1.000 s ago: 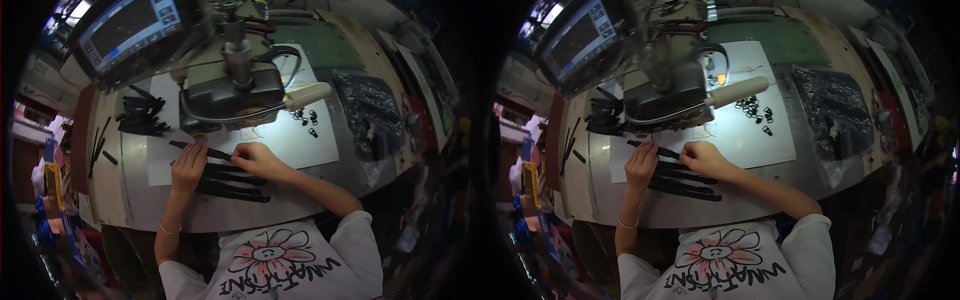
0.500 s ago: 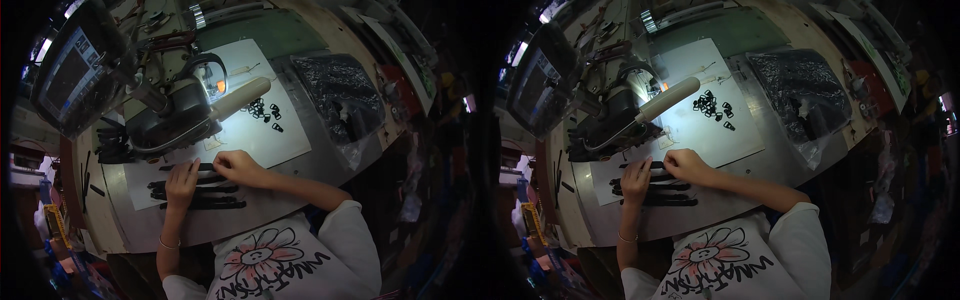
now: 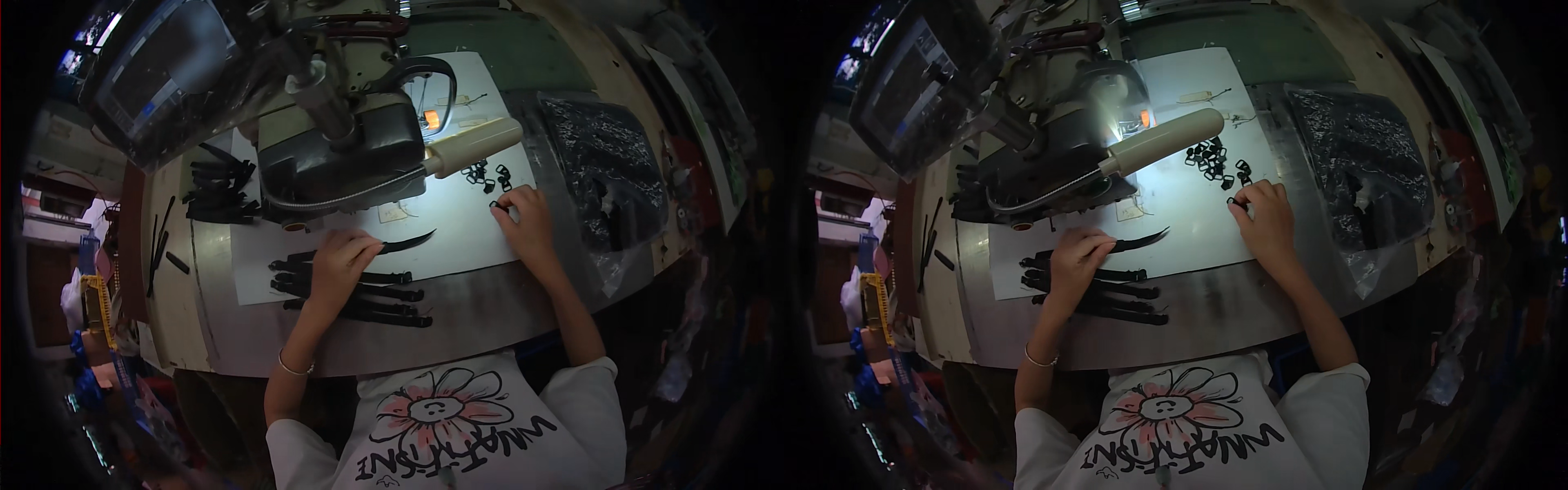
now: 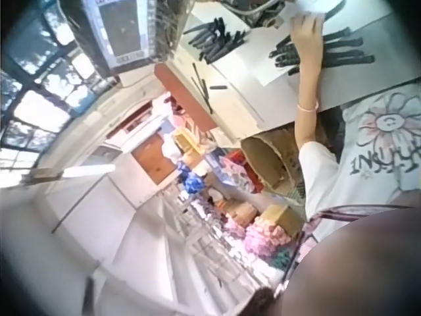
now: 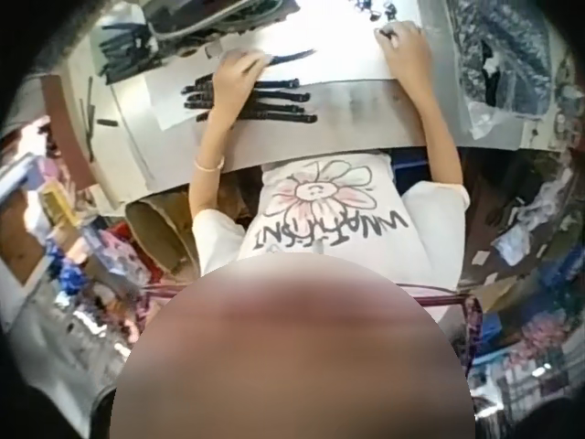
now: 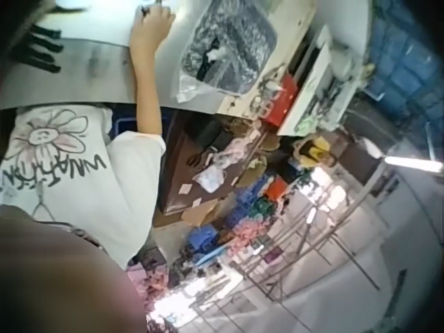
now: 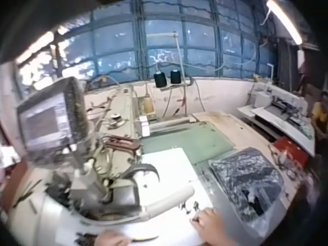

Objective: Attaching metal hardware to leather straps using a machine in a workshop.

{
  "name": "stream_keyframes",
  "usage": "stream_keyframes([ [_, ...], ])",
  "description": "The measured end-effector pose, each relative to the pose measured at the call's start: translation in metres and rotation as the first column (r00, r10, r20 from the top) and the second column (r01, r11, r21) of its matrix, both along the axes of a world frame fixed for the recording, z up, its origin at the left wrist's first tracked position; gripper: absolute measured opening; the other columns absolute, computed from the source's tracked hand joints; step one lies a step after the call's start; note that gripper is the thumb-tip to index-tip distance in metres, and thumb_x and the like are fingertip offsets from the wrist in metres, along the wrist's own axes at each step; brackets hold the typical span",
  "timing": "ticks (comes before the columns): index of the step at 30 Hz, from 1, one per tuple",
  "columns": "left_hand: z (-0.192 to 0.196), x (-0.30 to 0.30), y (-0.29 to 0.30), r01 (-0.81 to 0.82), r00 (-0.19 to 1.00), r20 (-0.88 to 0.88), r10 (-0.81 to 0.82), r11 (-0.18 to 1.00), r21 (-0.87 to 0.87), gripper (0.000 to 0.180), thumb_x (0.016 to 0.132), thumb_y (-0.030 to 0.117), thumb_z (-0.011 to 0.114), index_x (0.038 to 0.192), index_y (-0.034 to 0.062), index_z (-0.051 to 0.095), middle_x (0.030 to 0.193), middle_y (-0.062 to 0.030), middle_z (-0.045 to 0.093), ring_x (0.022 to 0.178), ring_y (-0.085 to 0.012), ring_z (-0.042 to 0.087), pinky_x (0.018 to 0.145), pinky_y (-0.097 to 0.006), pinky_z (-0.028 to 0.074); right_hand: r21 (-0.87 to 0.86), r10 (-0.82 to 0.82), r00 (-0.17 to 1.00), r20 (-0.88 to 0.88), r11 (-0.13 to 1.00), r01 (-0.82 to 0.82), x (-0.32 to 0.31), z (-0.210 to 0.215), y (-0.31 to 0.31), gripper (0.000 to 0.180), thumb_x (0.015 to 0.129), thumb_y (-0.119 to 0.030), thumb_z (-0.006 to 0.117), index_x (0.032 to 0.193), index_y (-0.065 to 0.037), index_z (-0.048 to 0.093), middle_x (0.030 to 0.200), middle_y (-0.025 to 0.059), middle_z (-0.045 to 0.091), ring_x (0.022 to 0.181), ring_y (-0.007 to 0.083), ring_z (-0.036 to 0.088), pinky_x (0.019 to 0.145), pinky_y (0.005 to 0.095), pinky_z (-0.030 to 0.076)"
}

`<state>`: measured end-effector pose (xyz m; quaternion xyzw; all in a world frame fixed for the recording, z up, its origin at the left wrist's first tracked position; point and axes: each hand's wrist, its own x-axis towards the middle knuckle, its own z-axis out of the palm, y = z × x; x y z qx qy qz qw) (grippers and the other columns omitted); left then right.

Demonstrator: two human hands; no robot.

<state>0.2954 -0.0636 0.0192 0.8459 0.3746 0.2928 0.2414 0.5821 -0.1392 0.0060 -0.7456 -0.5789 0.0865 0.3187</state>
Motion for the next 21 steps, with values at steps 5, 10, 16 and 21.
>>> stream_keyframes([
  [5, 0.008, 0.013, 0.005, 0.023, 0.989, -0.143, -0.040, 0.992, -0.121, 0.025, 0.073, 0.022, 0.068, 0.091, 0.0065, 0.061, 0.093, -0.0070, 0.057, 0.090, -0.0262, 0.050, 0.082, -0.036, 0.038, 0.118, 0.360, 0.753, -0.551, 0.927, -0.357, -0.030, 0.016, 0.006, 0.010, 0.075, -0.010, 0.066, 0.078, -0.005, 0.058, 0.096, 0.0040, 0.060, 0.089, 0.0167, 0.053, 0.072, 0.0269, 0.043],
  [10, 0.008, -0.009, 0.010, -0.015, 0.959, -0.283, -0.021, 0.992, -0.123, 0.033, 0.065, 0.023, 0.076, 0.084, 0.0043, 0.057, 0.092, -0.0080, 0.055, 0.090, -0.0257, 0.050, 0.085, -0.036, 0.039, -0.043, 0.307, 0.557, -0.772, 0.849, -0.527, -0.068, 0.017, 0.017, 0.010, 0.078, -0.010, 0.065, 0.078, -0.004, 0.057, 0.082, 0.0032, 0.060, 0.073, 0.0098, 0.054, 0.060, 0.0226, 0.042],
  [16, 0.012, -0.010, 0.014, 0.005, 1.000, 0.009, 0.001, 0.795, -0.606, 0.024, 0.070, 0.015, 0.072, 0.085, 0.0005, 0.060, 0.079, -0.0070, 0.062, 0.076, -0.0152, 0.059, 0.074, -0.027, 0.045, -0.171, 0.087, 0.345, -0.935, 0.740, -0.651, -0.083, 0.012, 0.026, 0.009, 0.080, -0.008, 0.063, 0.081, -0.001, 0.058, 0.067, -0.0006, 0.056, 0.057, 0.0047, 0.048, 0.052, 0.0208, 0.039],
  [21, 0.022, -0.007, 0.015, 0.048, 0.998, 0.004, -0.056, 0.819, -0.571, 0.025, 0.072, 0.018, 0.070, 0.093, 0.0030, 0.066, 0.082, -0.0074, 0.065, 0.075, -0.0134, 0.060, 0.072, -0.025, 0.045, -0.003, 0.416, 0.589, -0.693, 0.815, -0.579, -0.081, 0.016, 0.018, 0.010, 0.078, -0.005, 0.064, 0.083, 0.001, 0.057, 0.070, 0.0057, 0.059, 0.060, 0.0094, 0.052, 0.055, 0.0247, 0.042],
])
